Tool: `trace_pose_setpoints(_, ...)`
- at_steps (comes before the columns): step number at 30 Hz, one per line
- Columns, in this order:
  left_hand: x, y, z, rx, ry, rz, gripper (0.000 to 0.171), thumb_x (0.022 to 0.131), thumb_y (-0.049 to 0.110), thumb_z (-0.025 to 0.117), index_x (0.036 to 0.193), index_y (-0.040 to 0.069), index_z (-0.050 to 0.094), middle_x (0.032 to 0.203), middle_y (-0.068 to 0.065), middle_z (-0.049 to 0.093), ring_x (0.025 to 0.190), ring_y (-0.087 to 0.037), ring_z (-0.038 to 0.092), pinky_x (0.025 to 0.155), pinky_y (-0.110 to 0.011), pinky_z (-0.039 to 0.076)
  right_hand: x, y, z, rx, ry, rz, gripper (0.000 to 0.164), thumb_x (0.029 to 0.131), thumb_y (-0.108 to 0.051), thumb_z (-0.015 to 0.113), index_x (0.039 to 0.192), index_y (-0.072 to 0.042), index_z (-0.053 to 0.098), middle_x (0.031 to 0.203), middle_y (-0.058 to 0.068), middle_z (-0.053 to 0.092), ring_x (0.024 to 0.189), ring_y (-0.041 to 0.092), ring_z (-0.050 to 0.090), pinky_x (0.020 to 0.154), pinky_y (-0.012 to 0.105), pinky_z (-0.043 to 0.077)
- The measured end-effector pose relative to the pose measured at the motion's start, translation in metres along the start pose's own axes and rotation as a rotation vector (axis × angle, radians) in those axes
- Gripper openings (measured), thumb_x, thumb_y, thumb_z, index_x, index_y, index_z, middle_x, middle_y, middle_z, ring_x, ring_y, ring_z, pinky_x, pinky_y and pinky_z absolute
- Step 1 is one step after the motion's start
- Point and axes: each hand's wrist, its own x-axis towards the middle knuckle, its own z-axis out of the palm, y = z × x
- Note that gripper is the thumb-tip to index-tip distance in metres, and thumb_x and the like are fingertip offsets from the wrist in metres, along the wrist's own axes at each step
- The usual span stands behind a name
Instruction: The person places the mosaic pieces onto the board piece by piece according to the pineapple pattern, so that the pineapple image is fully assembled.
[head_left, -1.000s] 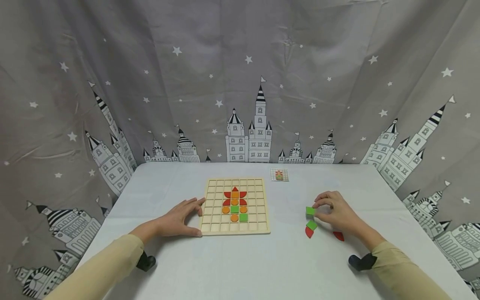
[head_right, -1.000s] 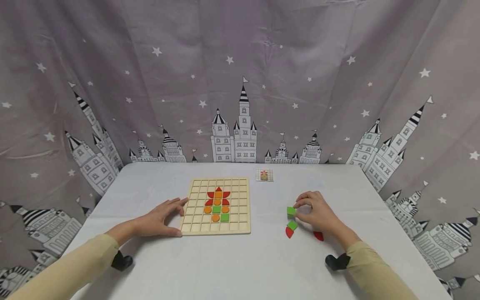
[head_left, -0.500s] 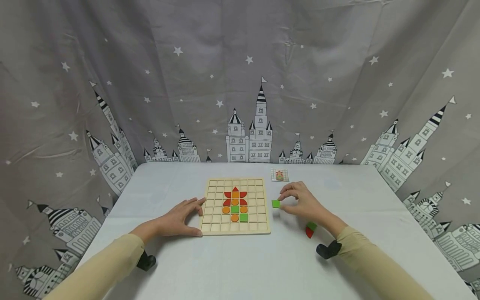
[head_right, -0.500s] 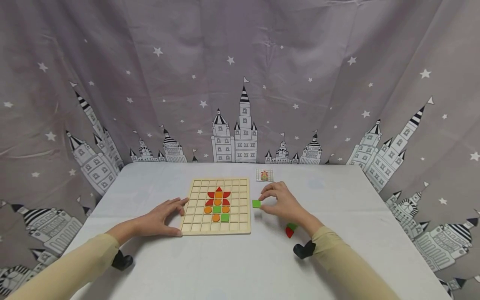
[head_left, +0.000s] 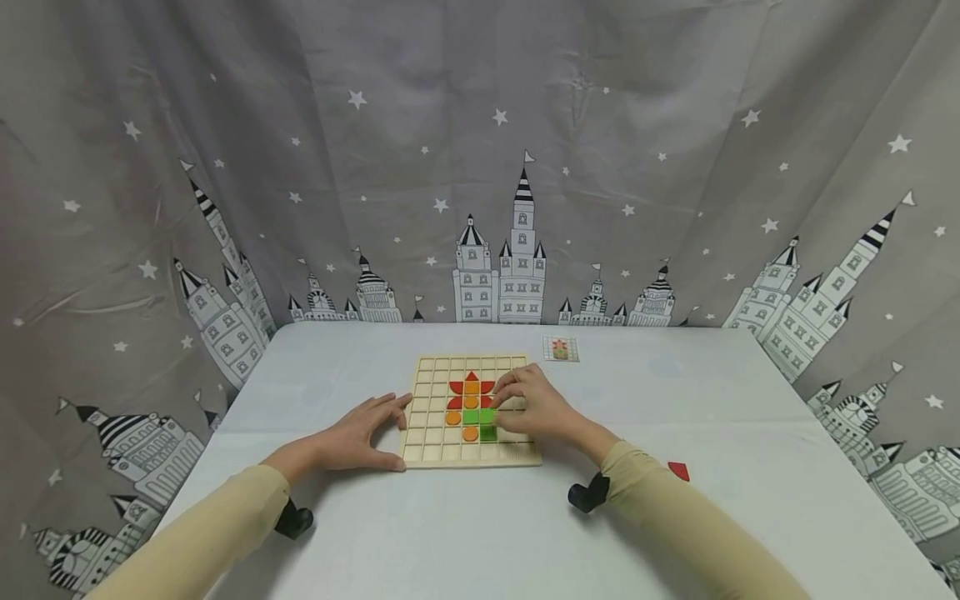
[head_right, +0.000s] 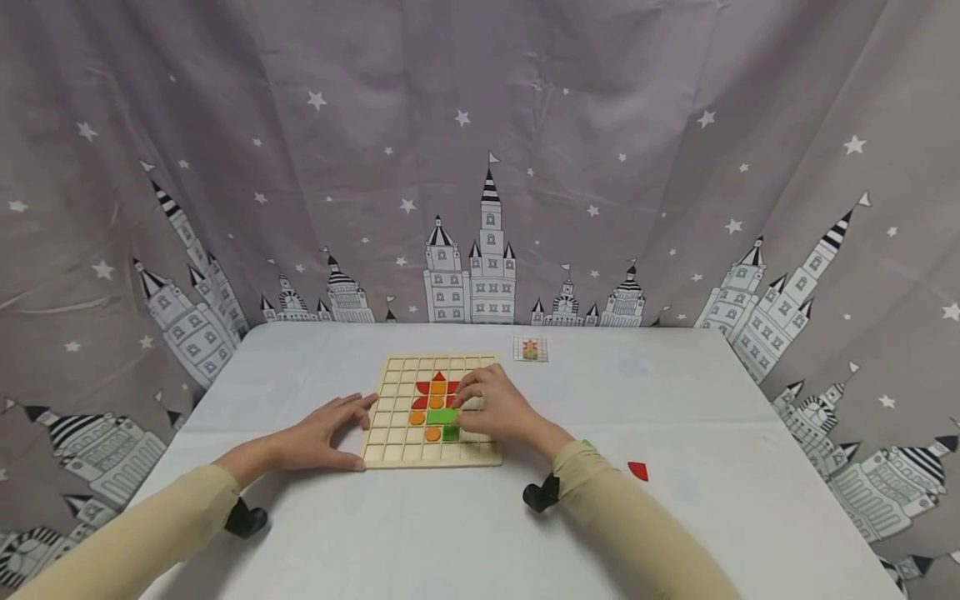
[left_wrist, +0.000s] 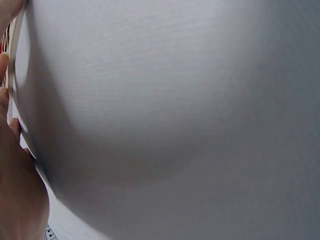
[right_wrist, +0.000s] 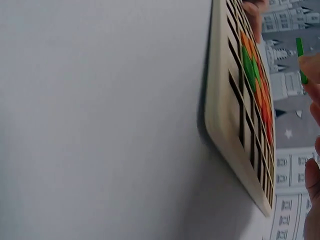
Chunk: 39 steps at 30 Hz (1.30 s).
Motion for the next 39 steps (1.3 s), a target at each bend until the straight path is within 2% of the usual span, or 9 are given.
trace_pose_setpoints(4,0.0,-0.001,0.0,0.004,0.001,-0.006,0.056,0.076,0.065,0.081,0.108,0.029,0.052,0.167,-0.006,0.028,0.153,-0.044,0.017,0.122,-0.066,0.01,0.009,-0.01,0.019,-0.041,-0.022,-0.015,0.015,0.084,-0.025,0.083,0.097,-0.017,0.078,0.119,-0.003,0.063,0.118,0.019,0.044,0.1,0.041,0.044)
trace_pose_setpoints(9,0.001,-0.001,0.0,0.005,-0.001,0.0,0.056,0.077,0.065,0.081,0.108,0.029,0.052,0.167,-0.006,0.028,0.153,-0.043,0.017,0.122,-0.065,0.01,0.014,-0.021,0.037,-0.104,-0.04,0.012,0.016,0.085,-0.033,0.081,0.097,-0.023,0.079,0.119,-0.007,0.062,0.119,0.017,0.044,0.1,0.037,0.044)
trace_pose_setpoints(14,0.001,0.0,-0.001,0.006,-0.005,-0.003,0.056,0.077,0.065,0.08,0.108,0.028,0.052,0.167,-0.006,0.028,0.153,-0.044,0.016,0.121,-0.066,0.01,0.016,-0.024,0.05,-0.178,0.002,0.019,0.013,0.084,-0.034,0.081,0.094,-0.026,0.079,0.117,-0.008,0.063,0.113,0.017,0.046,0.099,0.037,0.043)
trace_pose_setpoints(26,0.001,0.001,-0.001,0.01,-0.012,-0.011,0.056,0.077,0.065,0.08,0.108,0.029,0.052,0.167,-0.006,0.027,0.153,-0.044,0.016,0.122,-0.066,0.009,0.017,-0.029,0.059,-0.219,0.02,0.082,0.013,0.083,-0.035,0.079,0.091,-0.026,0.078,0.117,-0.008,0.063,0.112,0.017,0.047,0.098,0.036,0.043)
trace_pose_setpoints(39,0.0,0.004,-0.002,0.004,-0.008,-0.014,0.056,0.077,0.063,0.081,0.108,0.027,0.052,0.167,-0.006,0.028,0.153,-0.045,0.016,0.121,-0.066,0.01,0.017,-0.03,0.059,-0.215,0.021,0.074,0.011,0.082,-0.035,0.079,0.089,-0.027,0.078,0.114,-0.009,0.062,0.106,0.015,0.046,0.091,0.034,0.044)
